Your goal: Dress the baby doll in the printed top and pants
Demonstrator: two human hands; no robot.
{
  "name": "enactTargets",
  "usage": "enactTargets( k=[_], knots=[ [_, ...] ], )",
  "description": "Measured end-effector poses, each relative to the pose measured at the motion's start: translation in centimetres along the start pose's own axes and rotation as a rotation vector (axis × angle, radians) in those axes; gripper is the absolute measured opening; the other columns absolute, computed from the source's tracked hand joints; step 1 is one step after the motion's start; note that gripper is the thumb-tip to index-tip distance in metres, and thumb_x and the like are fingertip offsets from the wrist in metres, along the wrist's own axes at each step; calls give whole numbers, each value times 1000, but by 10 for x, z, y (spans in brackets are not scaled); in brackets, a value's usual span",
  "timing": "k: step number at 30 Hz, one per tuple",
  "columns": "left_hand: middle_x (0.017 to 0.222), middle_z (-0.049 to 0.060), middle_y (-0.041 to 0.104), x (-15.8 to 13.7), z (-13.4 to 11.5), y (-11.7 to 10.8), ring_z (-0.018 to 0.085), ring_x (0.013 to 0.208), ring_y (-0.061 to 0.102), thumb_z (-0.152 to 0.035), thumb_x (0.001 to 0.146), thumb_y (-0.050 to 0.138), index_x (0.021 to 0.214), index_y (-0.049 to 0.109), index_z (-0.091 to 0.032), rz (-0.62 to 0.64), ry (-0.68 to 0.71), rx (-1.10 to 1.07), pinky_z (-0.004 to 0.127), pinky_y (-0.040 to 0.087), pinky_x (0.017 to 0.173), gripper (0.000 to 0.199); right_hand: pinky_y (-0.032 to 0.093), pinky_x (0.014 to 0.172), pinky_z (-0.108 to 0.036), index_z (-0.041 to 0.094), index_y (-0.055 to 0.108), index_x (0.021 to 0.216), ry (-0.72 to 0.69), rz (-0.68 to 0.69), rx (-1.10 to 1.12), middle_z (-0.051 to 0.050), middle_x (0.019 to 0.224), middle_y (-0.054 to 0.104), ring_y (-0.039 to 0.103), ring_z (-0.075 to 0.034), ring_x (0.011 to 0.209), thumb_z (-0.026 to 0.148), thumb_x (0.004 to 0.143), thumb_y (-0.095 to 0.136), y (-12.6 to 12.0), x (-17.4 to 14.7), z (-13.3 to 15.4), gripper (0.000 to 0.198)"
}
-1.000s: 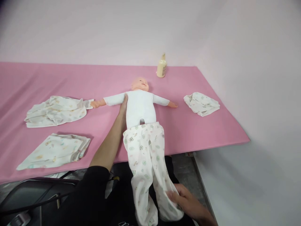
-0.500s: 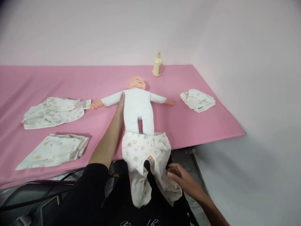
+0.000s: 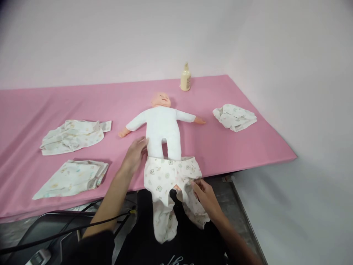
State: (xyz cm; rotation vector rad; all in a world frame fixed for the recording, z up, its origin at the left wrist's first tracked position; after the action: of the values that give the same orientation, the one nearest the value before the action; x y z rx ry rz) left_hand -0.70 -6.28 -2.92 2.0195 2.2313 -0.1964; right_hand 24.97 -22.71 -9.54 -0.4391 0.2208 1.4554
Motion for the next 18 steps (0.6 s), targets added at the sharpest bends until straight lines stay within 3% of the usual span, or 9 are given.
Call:
enactTargets(
  k=[1, 4, 7, 10, 14, 18],
  knots=[
    [130, 10, 60, -16, 8, -7, 27, 119, 57, -55, 83, 68, 130, 53, -23, 0, -16, 80, 41, 49, 98, 59, 42, 69, -31, 18, 60, 84, -5, -39, -43, -3, 78, 61, 55, -18, 73, 58, 87, 58, -2, 0, -2, 40],
    [123, 9, 61, -71, 29, -24, 25, 107, 61, -57, 84, 65, 134, 49, -26, 7, -29, 378, 38, 52, 88, 61, 45, 90, -38, 17, 64, 107, -4, -199, -133, -11, 113, 66, 59, -27, 106, 58, 83, 63, -8, -2, -7, 47],
    [105, 4, 64, -110, 42, -27, 20, 87, 62, -59, 87, 59, 137, 46, -28, 104, -69, 561, 36, 51, 78, 61, 45, 97, -40, 18, 62, 112, 31, -226, -98, -11, 120, 65, 59, -29, 116, 57, 81, 66, -5, -5, -9, 50],
    [99, 2, 66, -125, 49, -20, 18, 81, 62, -57, 88, 59, 137, 42, -26, 134, -107, 485, 33, 51, 75, 60, 49, 93, -36, 19, 60, 110, 12, -175, 45, -9, 111, 69, 63, -26, 109, 54, 83, 66, 4, -10, -4, 44],
    [120, 9, 65, -129, 59, -14, 20, 102, 65, -49, 91, 57, 131, 43, -20, 124, -70, 222, 32, 53, 84, 51, 50, 70, -31, 20, 54, 113, -17, -135, 119, -4, 90, 67, 63, -20, 81, 51, 86, 65, 11, -20, 5, 43],
    [125, 13, 65, -144, 75, -27, 22, 111, 65, -46, 91, 59, 136, 41, -19, 35, -64, 295, 34, 52, 90, 55, 48, 60, -29, 19, 50, 119, -33, -136, 39, -2, 82, 64, 57, -17, 67, 51, 89, 62, 4, -26, 2, 46]
  ],
)
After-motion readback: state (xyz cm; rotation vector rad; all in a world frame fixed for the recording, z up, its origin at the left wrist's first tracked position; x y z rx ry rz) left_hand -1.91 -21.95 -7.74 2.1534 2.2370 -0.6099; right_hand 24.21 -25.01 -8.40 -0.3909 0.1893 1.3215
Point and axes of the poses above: each hand's wrist, its own x-axis towards the middle knuckle, its own y-axis out of the palm, z = x × y, the point moved 3 cm from there along x, towards the middle knuckle
